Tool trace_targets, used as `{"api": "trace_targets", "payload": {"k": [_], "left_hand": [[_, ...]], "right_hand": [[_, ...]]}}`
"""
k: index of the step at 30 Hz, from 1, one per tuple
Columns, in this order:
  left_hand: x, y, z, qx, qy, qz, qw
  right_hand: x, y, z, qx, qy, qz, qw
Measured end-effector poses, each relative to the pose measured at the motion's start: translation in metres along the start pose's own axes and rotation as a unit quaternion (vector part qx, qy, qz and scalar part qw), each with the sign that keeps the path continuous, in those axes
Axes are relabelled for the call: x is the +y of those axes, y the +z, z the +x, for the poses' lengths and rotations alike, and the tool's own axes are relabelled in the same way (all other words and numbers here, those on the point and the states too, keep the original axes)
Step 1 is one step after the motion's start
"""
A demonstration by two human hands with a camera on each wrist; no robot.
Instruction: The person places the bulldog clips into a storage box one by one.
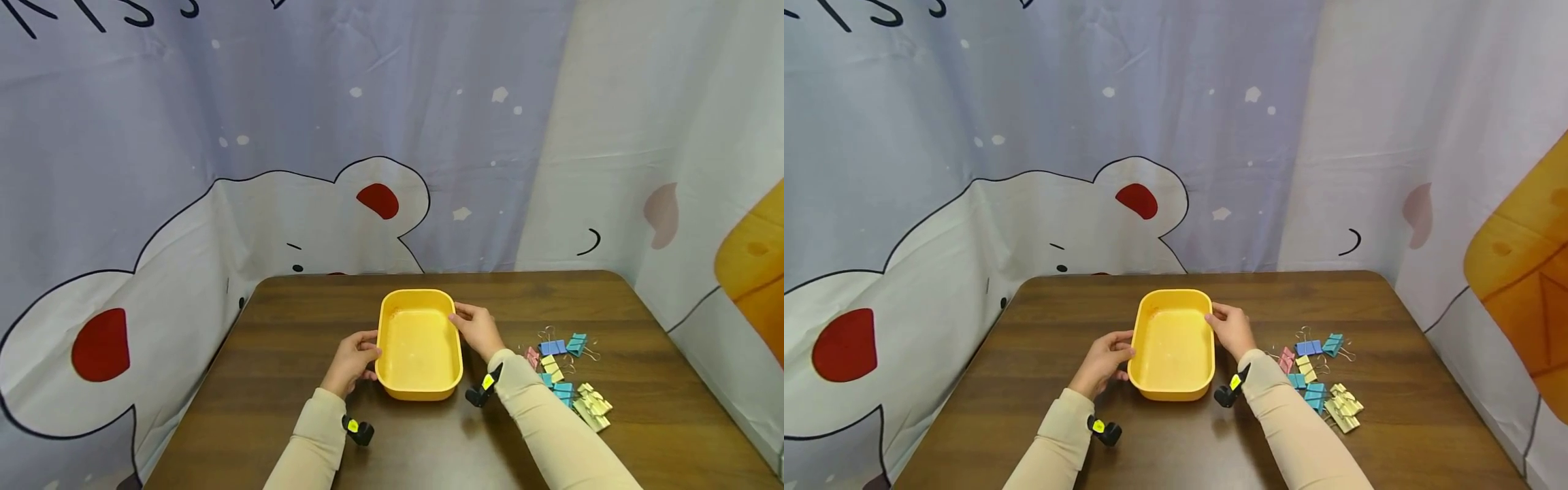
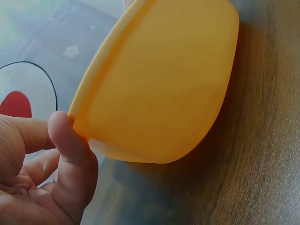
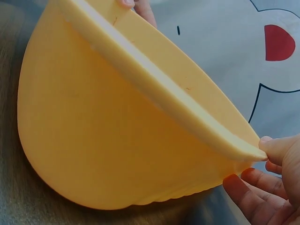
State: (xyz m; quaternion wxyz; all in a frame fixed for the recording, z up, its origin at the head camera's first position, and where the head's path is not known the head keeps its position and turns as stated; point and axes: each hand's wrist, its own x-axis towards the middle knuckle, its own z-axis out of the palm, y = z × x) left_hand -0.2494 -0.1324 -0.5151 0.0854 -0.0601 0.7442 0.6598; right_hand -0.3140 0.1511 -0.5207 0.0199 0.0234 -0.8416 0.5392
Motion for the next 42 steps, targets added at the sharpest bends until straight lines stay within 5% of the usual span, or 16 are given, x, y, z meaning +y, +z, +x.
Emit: {"api": "trace_targets", "payload": {"k": [26, 32, 42], "left_hand": [[-0.007, -0.001, 0.003, -0.003, -0.016, -0.054, 0.9984], [-0.010, 0.000, 0.004, -0.002, -0.008, -0.080, 0.9968], [-0.015, 0.003, 0.005, -0.002, -0.011, -0.105, 0.9944]], "right_hand": [[0.001, 0.003, 0.002, 0.009, -0.005, -0.015, 0.9998], [0.002, 0.001, 0.004, 0.013, -0.032, -0.043, 0.9985], [-0.012, -0.035, 0.000, 0.008, -0.049, -0.020, 0.9986]]}}
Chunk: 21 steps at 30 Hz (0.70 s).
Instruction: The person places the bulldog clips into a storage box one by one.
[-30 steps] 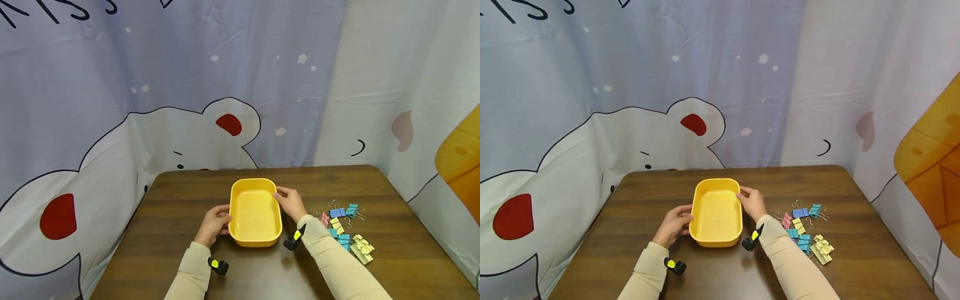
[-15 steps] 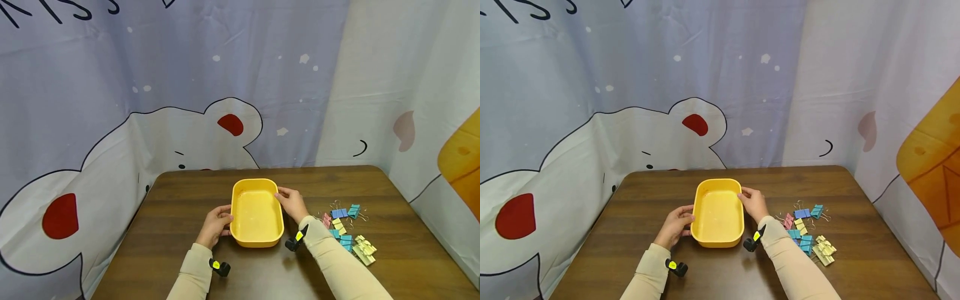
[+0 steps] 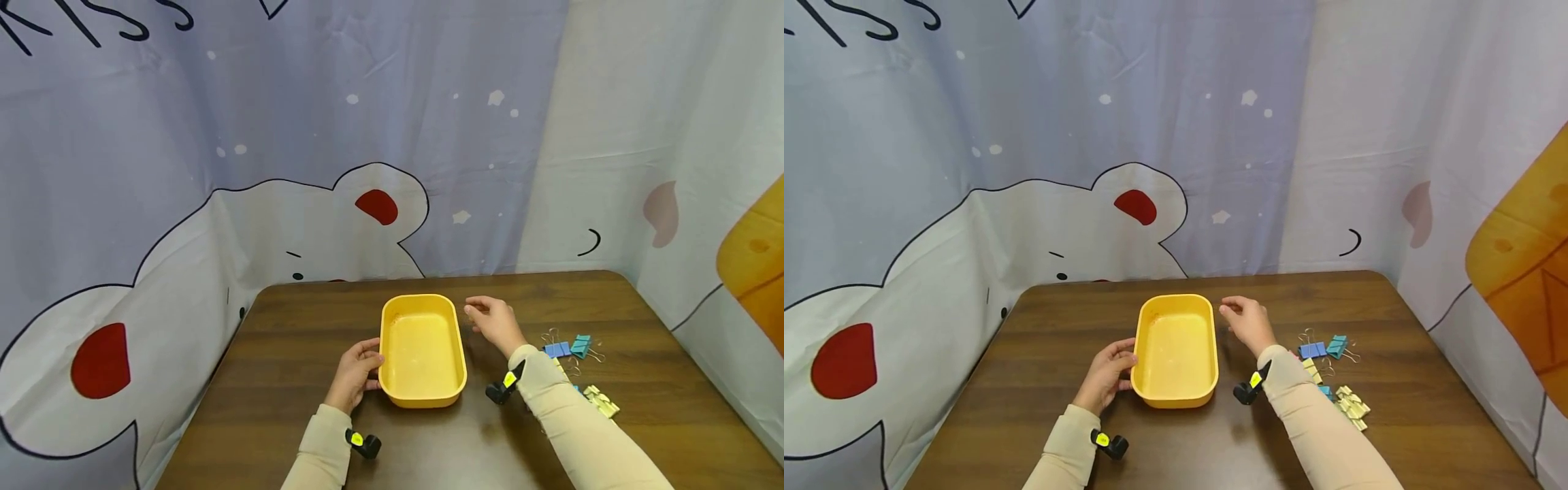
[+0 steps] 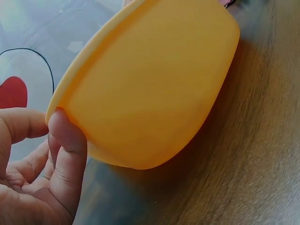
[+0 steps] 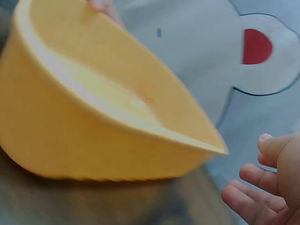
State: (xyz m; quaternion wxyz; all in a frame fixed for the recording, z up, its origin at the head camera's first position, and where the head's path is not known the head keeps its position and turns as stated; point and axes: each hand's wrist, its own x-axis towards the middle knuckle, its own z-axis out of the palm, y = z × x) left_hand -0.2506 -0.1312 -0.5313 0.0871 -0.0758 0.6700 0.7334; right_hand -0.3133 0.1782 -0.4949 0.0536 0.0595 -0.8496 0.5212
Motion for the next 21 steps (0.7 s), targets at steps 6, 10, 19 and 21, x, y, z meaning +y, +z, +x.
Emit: {"api": "trace_targets", "payload": {"k": [6, 10, 19, 21], "left_hand": [[-0.005, -0.001, -0.003, 0.000, 0.010, -0.011, 0.9999], [-0.004, 0.000, -0.002, -0.007, 0.010, -0.018, 0.9998], [-0.003, 0.000, -0.004, -0.018, 0.008, -0.026, 0.9995], [-0.002, 0.000, -0.005, -0.016, 0.009, -0.025, 0.9995]], "right_hand": [[-0.003, -0.043, 0.003, 0.007, -0.041, -0.044, 0.9982], [0.005, -0.074, 0.003, 0.026, -0.051, -0.078, 0.9953], [0.032, -0.123, -0.012, 0.030, -0.045, -0.146, 0.9879], [0.037, -0.129, -0.015, 0.029, -0.046, -0.160, 0.9856]]}}
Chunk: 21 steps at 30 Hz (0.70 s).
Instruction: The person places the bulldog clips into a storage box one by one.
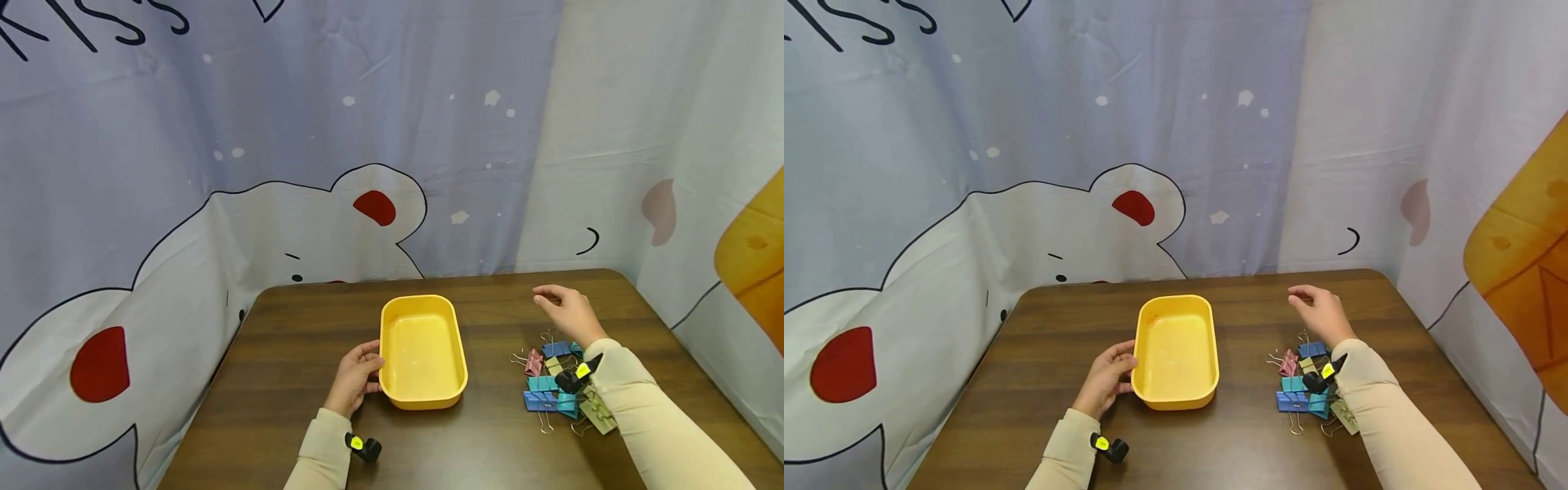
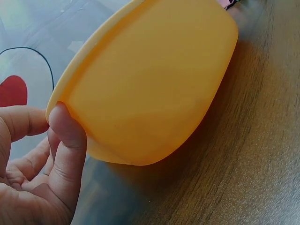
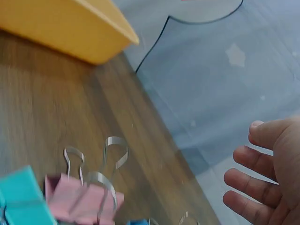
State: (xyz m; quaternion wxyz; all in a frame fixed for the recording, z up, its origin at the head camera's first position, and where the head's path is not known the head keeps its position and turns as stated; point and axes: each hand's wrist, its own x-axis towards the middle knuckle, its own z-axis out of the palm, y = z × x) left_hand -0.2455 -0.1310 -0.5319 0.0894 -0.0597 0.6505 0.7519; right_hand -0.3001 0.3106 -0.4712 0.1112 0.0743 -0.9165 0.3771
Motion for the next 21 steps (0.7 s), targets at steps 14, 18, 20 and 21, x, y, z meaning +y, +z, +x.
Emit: {"api": "trace_targets", "payload": {"k": [14, 18, 20, 21], "left_hand": [[-0.003, -0.001, 0.003, 0.001, -0.004, 0.010, 0.9999], [-0.003, -0.001, 0.004, 0.001, -0.005, 0.017, 0.9998], [-0.003, -0.001, 0.005, 0.000, -0.004, 0.020, 0.9998], [-0.003, -0.001, 0.005, 0.000, -0.005, 0.021, 0.9998]], "right_hand": [[0.028, -0.005, -0.011, -0.125, 0.013, -0.025, 0.9918], [0.033, -0.002, -0.011, -0.139, 0.007, -0.025, 0.9899], [0.033, 0.000, -0.011, -0.140, 0.005, -0.024, 0.9899], [0.034, 0.001, -0.011, -0.140, 0.004, -0.026, 0.9899]]}}
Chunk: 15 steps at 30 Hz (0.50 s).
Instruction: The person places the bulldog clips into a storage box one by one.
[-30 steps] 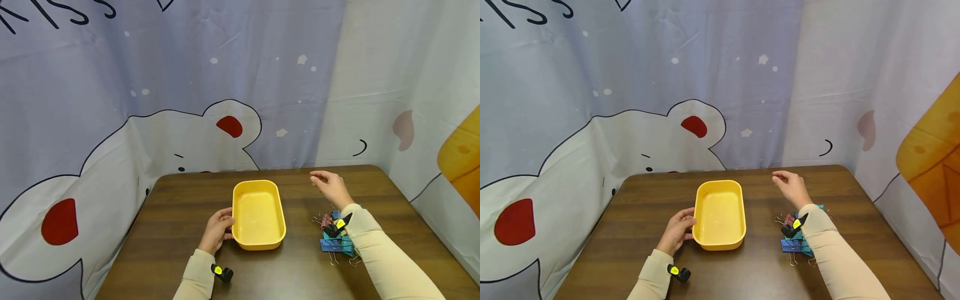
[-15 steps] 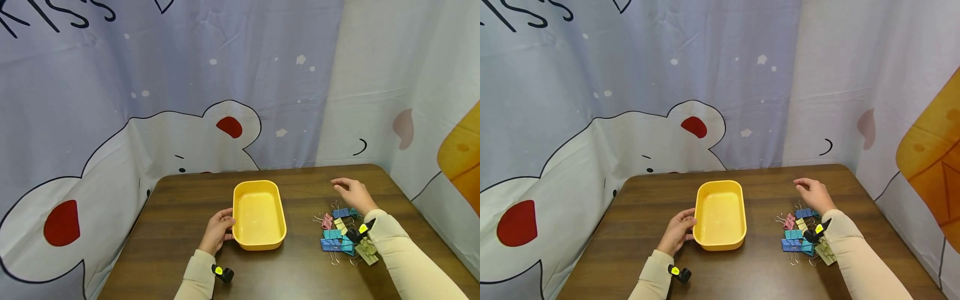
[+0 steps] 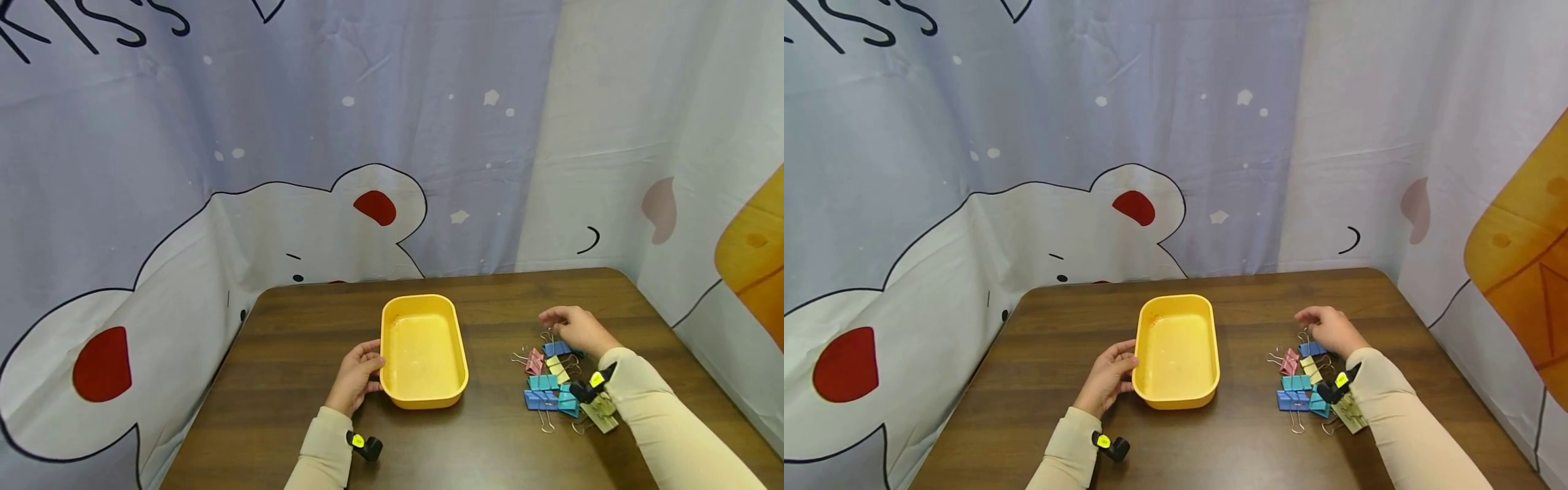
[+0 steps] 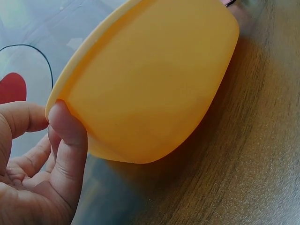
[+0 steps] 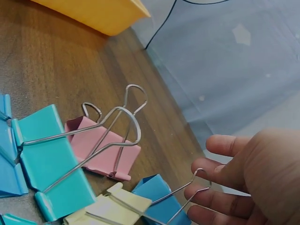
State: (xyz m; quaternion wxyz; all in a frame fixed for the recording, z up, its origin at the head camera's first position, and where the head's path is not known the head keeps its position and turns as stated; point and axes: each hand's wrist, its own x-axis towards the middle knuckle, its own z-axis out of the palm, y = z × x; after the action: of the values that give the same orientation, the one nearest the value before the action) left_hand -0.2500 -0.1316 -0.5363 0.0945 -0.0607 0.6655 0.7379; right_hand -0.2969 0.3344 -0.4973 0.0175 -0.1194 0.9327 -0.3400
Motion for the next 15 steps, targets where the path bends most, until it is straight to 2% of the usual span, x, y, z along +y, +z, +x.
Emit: {"api": "trace_targets", "payload": {"k": [15], "left_hand": [[-0.0015, -0.0035, -0.0005, -0.019, 0.002, -0.010, 0.9998]], "right_hand": [[-0.0044, 0.0094, 0.0046, 0.006, 0.017, -0.028, 0.9994]]}}
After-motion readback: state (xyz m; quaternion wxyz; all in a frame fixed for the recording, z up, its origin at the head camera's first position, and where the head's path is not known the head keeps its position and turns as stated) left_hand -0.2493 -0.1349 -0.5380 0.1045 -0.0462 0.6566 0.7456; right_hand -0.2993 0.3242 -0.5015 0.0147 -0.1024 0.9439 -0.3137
